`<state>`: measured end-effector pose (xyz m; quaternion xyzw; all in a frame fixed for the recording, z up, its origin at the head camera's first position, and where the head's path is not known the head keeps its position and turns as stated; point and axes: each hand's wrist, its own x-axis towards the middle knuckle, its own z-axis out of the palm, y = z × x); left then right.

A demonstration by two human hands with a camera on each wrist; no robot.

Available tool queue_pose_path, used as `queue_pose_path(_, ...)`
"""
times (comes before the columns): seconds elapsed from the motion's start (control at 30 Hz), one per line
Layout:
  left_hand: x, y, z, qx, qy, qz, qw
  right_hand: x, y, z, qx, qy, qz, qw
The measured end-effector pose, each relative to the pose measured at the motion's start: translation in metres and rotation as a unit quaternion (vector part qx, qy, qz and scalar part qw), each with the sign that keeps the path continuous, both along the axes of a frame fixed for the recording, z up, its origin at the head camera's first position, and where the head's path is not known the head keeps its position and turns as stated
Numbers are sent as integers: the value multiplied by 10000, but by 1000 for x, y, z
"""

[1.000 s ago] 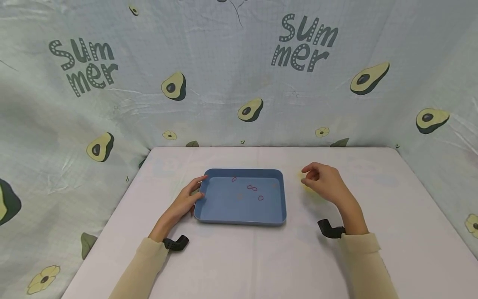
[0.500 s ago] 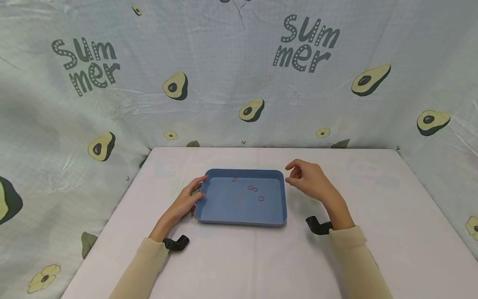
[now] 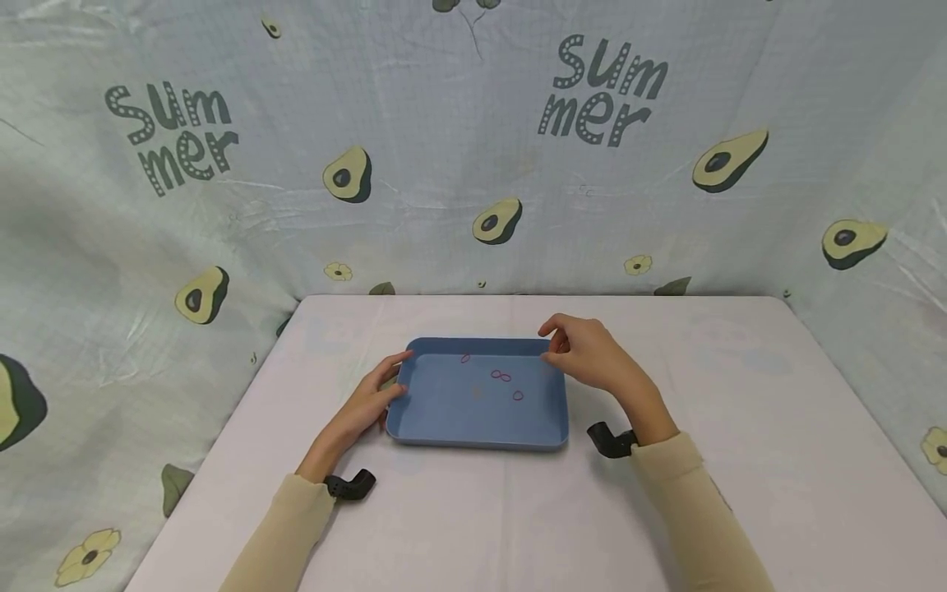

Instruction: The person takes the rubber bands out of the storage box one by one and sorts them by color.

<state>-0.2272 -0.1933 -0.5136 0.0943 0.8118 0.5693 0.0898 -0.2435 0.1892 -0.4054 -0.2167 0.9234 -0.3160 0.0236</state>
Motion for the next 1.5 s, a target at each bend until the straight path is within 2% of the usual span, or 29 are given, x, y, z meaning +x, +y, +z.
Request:
queue_pose_path(0.1, 1, 0, 0, -135, 25, 80, 9999, -2, -6, 3, 26, -52, 89, 9999)
queue_pose_path(0.2, 1, 0, 3, -196, -100, 89, 9997, -5, -12, 5, 73, -83, 148, 9998)
queue_pose_path(0.4, 12, 5, 25, -202, -89, -26, 9998, -13, -23, 7, 156, -30, 305, 9994)
queue_pose_path(0.47, 13, 5, 28, -184, -70, -54, 9998, -16, -27, 6, 144, -62, 404, 9991)
queue_pose_path(0.73, 12, 7, 29, -199, -53, -70, 9998, -28, -54, 0, 171, -31, 1040, 9944)
queue_pose_path(0.9, 11, 8, 30, -133, -108, -87, 9998, -34, -70, -11, 209, -240, 1375, 9900)
queue_pose_path(1.27, 11, 8, 30, -18, -345, -136, 9993, -43, -89, -38, 524, -753, 1768, 9800)
queue_pose_path(1.5, 9, 8, 32, -63, -274, -93, 9996, -47, -93, -46, 571, -866, 1828, 9777)
